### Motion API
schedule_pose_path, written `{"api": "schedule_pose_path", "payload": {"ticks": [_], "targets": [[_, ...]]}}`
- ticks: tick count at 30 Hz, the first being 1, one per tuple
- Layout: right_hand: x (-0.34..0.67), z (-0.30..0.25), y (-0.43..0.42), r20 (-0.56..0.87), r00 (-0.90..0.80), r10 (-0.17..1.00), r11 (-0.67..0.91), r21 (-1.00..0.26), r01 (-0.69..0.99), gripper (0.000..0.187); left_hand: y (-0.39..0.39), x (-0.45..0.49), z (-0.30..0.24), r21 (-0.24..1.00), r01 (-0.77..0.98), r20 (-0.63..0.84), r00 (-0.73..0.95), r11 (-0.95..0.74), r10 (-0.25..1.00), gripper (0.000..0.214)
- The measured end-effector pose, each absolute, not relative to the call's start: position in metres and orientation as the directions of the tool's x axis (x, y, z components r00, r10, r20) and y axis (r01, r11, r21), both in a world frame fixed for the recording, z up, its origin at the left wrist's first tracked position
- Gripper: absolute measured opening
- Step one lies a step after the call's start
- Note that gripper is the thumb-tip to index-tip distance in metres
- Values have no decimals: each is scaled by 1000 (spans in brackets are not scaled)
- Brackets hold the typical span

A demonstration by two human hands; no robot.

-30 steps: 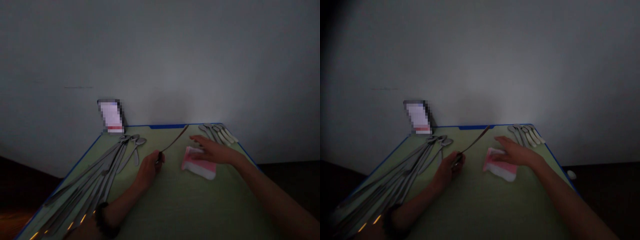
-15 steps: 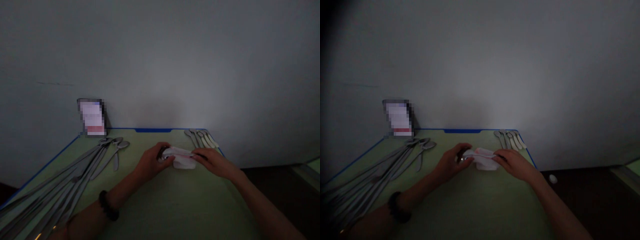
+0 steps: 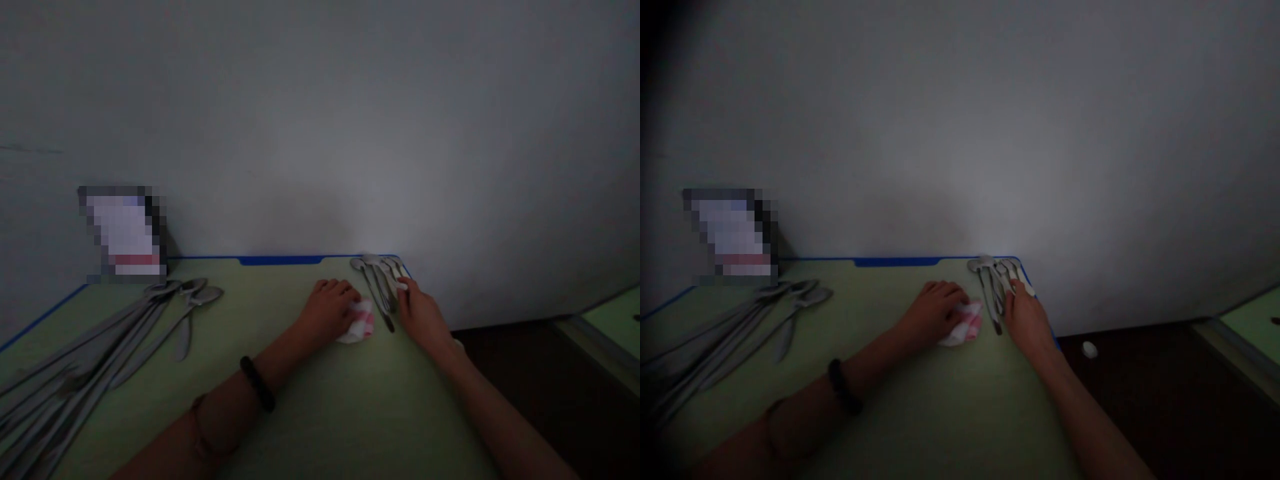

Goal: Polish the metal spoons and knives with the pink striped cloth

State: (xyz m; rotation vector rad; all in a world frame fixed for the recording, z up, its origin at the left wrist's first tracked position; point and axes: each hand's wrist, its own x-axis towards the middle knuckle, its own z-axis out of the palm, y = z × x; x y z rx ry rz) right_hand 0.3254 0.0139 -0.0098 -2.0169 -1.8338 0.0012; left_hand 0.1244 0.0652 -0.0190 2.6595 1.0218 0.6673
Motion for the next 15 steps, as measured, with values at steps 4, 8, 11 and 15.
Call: {"api": "schedule_pose_path", "payload": {"ticks": [4,8,11,15], "targets": [[321,-10,20,277,181,944,-102,-275,956,38,84,128,-23,384,543,313,684,-747,659,24],[317,-9,24,234,198,952,-133,-267,955,39,96,128,-28,426,507,314,693,-749,648,25],[313,-7,26,219,217,951,-156,-263,952,39,98,127,-29,443,476,316,711,-760,629,25],[310,-6,29,216,220,951,-167,-238,957,39,99,126,-29,456,449,314,727,-768,611,24]]}}
